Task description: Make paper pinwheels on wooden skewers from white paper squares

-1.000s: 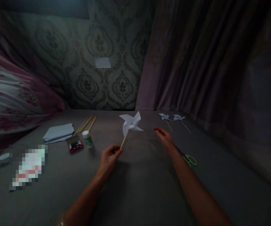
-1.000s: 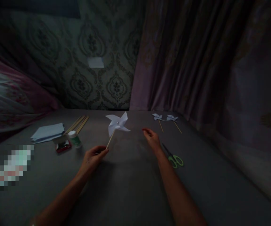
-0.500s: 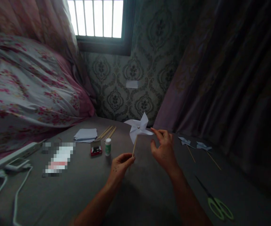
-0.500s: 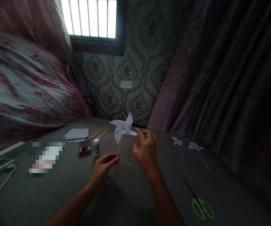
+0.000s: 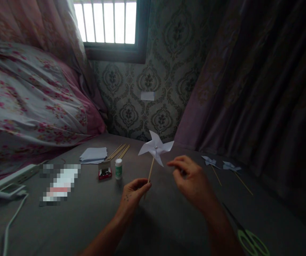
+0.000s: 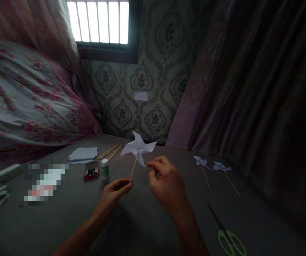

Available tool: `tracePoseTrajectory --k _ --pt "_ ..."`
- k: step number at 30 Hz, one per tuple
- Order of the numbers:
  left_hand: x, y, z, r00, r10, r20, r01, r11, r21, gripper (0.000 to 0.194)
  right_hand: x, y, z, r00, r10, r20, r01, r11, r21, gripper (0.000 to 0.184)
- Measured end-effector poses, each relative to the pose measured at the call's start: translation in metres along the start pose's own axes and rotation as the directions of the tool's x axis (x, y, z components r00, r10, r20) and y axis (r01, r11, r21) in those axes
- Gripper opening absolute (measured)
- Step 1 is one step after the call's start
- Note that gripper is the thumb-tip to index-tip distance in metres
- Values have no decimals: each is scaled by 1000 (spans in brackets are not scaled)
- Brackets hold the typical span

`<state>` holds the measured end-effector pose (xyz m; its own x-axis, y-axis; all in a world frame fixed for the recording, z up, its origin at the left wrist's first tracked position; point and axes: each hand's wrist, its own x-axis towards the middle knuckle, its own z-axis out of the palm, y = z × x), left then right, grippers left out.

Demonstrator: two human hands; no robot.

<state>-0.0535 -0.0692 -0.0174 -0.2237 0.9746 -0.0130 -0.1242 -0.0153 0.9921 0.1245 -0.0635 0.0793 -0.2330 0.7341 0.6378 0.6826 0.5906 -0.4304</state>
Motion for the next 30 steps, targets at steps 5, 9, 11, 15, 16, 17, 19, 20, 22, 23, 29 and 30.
tracePoseTrajectory --k 5,9,11,15,16,17,19,20,22,23,29,30 --pt "-5 -2 3 996 10 88 -18 997 82 32 8 19 2 932 -27 -363 -116 923 -367 59" --pt "-6 0 4 997 -7 82 0 997 82 31 -7 20 1 983 111 146 -55 937 -345 41" --pt "-4 0 4 998 -13 60 9 998 68 33 -14 13 -6 892 125 435 -34 977 -211 35" --pt "-3 -3 5 997 -23 75 15 996 93 34 -6 2 -15 967 97 235 -78 993 -91 32" --pt "-4 -4 5 996 -28 86 19 994 108 33 -2 2 -15 996 81 41 -76 990 -123 34" --pt "-4 -5 6 995 -33 94 21 992 121 33 3 4 -13 989 54 -138 -78 981 -179 38" --pt "-5 -6 6 994 -32 106 18 990 138 32 7 10 -8 942 -1 -336 -108 946 -304 51" --pt "-6 -7 6 993 -29 113 13 990 140 32 7 14 -6 940 -4 -342 -125 927 -354 55" --pt "-6 -7 6 992 -28 120 12 991 133 32 2 21 -3 979 46 -198 -123 911 -394 48" --pt "-6 -7 6 992 -34 119 19 992 124 33 -2 24 -3 995 77 -61 -95 921 -379 41" --pt "-6 -4 7 994 -46 104 33 992 124 36 -8 19 -17 970 130 204 -100 984 -148 30" --pt "-6 -4 7 993 -48 107 34 991 127 35 -5 18 -19 986 149 73 -134 975 -177 29"
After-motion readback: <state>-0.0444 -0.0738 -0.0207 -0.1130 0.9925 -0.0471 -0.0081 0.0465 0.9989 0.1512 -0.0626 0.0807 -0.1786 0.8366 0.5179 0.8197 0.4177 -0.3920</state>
